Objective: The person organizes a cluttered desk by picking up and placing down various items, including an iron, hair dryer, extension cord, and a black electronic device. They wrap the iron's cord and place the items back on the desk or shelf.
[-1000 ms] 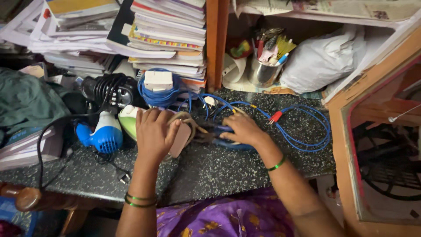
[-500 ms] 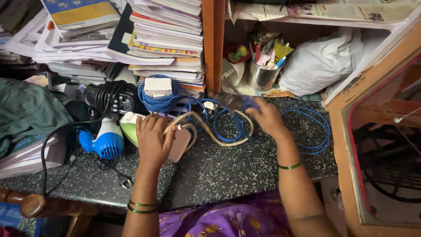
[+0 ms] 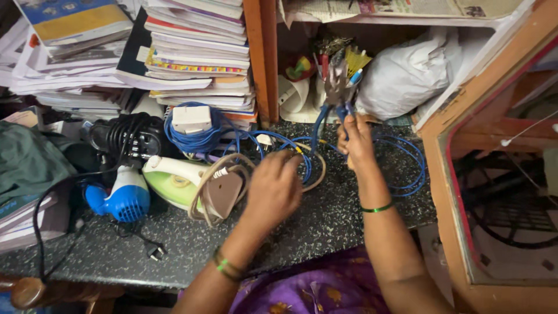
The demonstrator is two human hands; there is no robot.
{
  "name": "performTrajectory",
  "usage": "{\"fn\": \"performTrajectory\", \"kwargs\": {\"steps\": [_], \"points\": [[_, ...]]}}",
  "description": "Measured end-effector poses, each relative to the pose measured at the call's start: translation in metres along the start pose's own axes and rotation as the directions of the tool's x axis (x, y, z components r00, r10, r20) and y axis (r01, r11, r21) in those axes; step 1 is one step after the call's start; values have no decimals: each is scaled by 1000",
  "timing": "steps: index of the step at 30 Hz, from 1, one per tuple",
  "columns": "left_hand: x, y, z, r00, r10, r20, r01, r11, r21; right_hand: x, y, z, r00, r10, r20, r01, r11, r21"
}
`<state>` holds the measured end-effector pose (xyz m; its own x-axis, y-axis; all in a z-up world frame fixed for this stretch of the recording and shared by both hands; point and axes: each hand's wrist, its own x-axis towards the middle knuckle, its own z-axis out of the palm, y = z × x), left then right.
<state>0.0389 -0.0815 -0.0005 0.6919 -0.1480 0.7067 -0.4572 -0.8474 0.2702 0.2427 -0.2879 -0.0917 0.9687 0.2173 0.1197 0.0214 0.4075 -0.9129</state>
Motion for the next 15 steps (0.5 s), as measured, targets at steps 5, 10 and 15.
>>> {"fn": "performTrajectory", "kwargs": {"steps": [5,10,15], "points": [[30,-4,75,985,-167,-51,164,984,-64,1,6,-4,983,57,176,-94,974,206],[47,-46,144,738,-482,473,649,314,-693,0,8,-1,973,91,212,-147,953,266],[43,-45,194,631,-413,657,597,-282,-751,7,20,8,993,-107,48,115,971,-212]]}}
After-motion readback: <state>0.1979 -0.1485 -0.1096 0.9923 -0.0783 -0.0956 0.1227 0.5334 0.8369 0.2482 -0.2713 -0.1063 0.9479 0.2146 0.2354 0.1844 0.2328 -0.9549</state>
